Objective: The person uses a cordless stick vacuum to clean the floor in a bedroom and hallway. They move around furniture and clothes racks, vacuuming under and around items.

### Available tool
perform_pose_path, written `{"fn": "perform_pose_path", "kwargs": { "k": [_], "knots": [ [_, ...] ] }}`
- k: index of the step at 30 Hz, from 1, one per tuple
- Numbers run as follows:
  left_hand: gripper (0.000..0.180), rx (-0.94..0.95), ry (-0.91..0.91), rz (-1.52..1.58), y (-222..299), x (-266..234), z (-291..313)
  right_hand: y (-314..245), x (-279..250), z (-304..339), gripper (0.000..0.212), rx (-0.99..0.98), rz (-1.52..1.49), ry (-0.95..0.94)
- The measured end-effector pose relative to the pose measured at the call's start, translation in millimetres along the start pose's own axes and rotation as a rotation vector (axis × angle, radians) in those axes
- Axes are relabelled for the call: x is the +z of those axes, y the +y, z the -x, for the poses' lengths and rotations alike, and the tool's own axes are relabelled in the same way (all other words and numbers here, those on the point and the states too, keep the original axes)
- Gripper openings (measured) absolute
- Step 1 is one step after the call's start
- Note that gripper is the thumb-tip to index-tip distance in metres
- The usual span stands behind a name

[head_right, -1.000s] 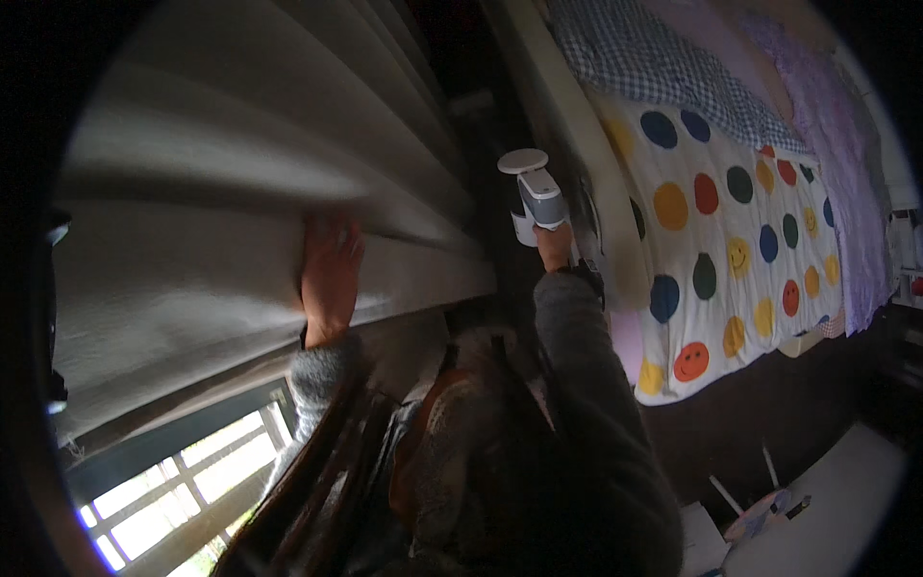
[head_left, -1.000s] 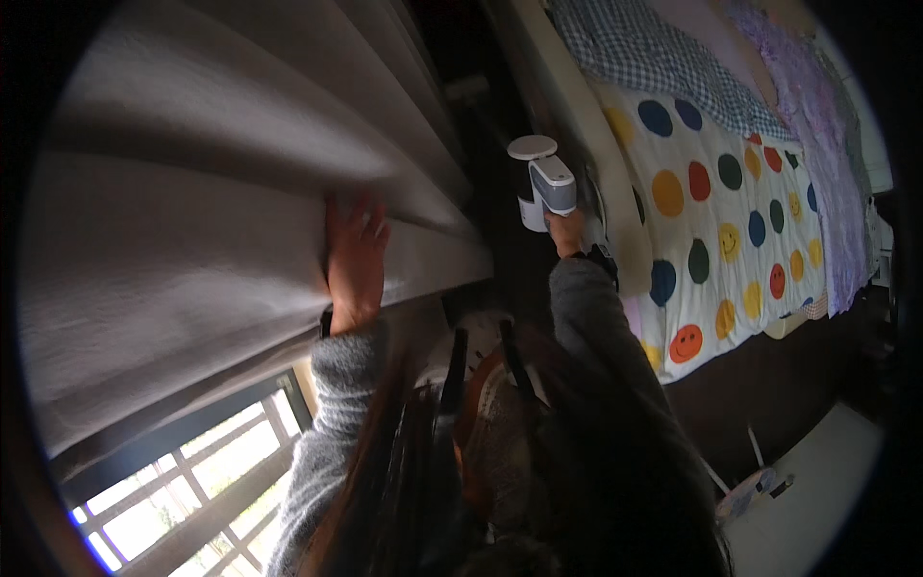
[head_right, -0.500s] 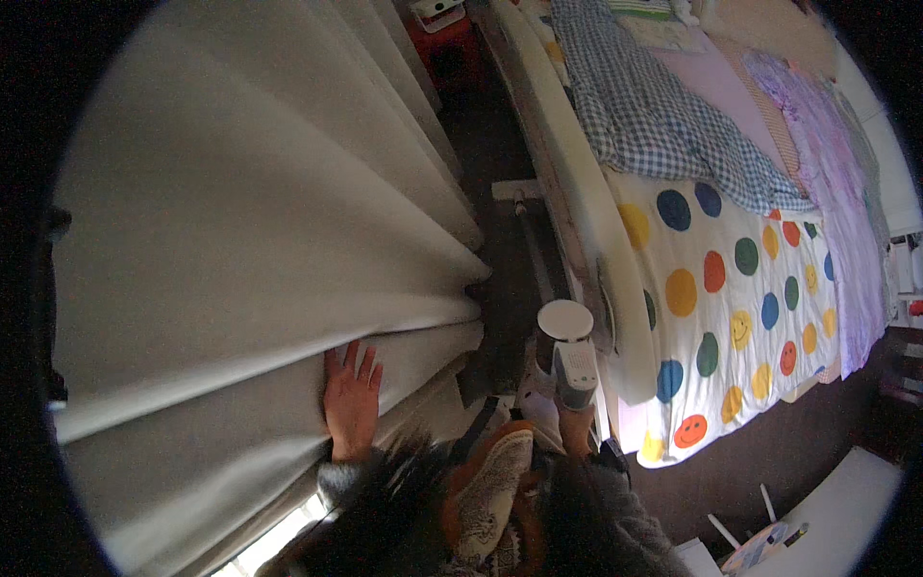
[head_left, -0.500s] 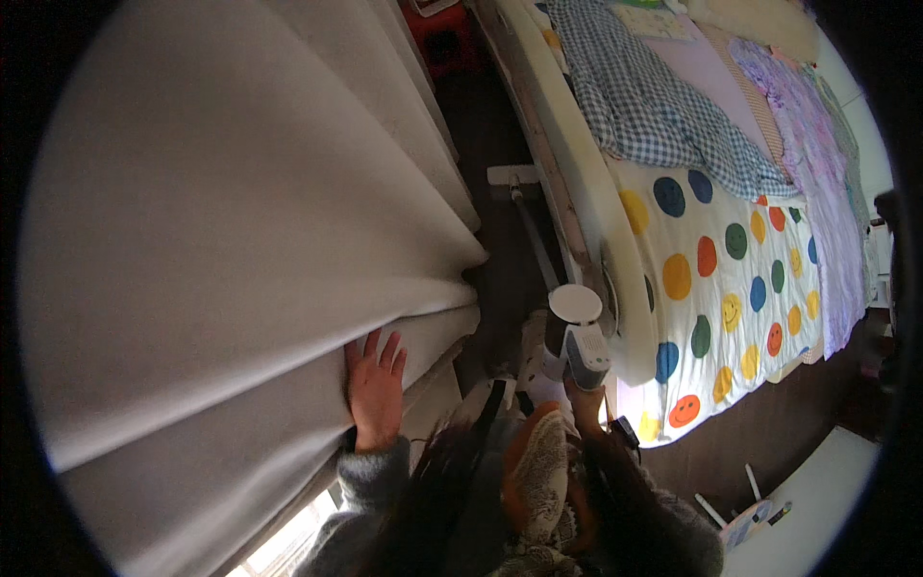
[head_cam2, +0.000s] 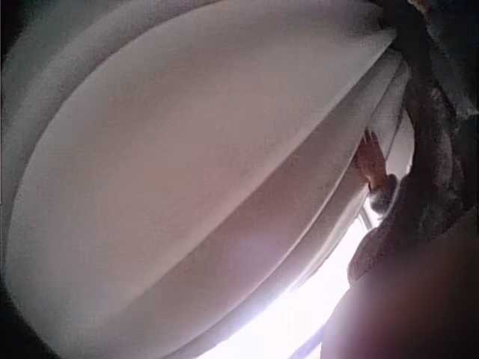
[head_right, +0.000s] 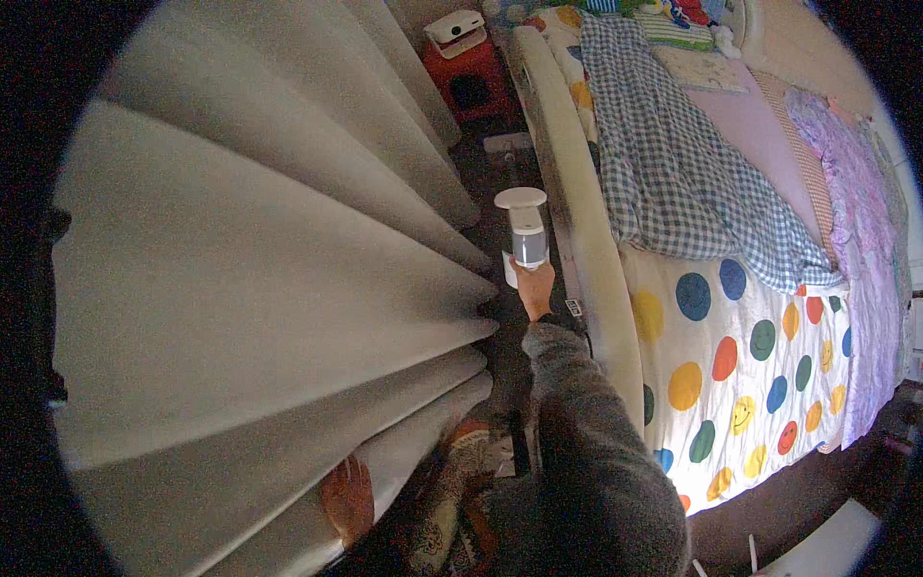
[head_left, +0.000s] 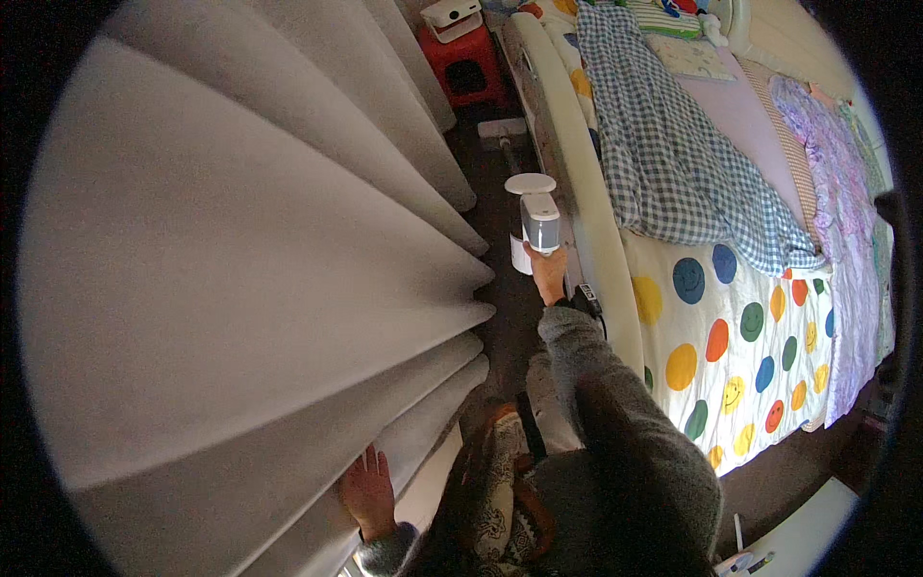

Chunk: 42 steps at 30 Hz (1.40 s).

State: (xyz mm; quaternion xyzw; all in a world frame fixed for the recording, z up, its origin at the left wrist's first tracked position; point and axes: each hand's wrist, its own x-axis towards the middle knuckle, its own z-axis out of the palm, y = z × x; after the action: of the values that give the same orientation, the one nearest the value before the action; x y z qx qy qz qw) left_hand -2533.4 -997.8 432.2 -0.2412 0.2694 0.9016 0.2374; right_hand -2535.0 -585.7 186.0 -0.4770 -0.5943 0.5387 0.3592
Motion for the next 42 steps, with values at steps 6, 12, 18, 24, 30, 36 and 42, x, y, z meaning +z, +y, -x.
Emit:
{"fn": "perform_pose_path", "kwargs": {
  "k": [6, 12, 18, 24, 30, 36, 42],
  "knots": [
    [0.033, -0.258, 0.403, 1.049, 32.8, -9.4, -15.1, -30.3, -19.9, -29.0, 0.038, -0.117, 0.447, -0.284],
    [0.030, -0.006, 0.519, -0.014, 28.1, -41.6, -33.2, -40.9, -3.1, -97.8, 0.054, -0.396, 0.512, -0.350],
    [0.027, 0.136, 0.202, -0.197, -7.0, 8.2, -20.5, -14.0, 36.1, -151.8, 0.054, -0.448, 0.738, -0.502],
    [0.028, 0.169, 0.242, -0.115, -14.5, 35.4, -13.6, 38.4, 113.8, -178.5, 0.051, -0.156, 0.921, -0.618],
    [0.029, 0.143, 0.268, 0.059, 0.0, 5.5, -10.5, 60.0, 154.8, -186.0, 0.047, -0.520, 1.088, -0.623],
    [0.031, -0.030, 0.315, 0.615, 19.6, -45.3, -5.7, 73.5, 135.7, -146.3, 0.069, -0.875, 1.065, -0.860],
    [0.033, -0.454, 0.316, 1.525, 59.2, -109.9, 4.4, 49.3, 88.6, -61.2, 0.074, -0.863, 0.816, -0.690]
  ]
}}
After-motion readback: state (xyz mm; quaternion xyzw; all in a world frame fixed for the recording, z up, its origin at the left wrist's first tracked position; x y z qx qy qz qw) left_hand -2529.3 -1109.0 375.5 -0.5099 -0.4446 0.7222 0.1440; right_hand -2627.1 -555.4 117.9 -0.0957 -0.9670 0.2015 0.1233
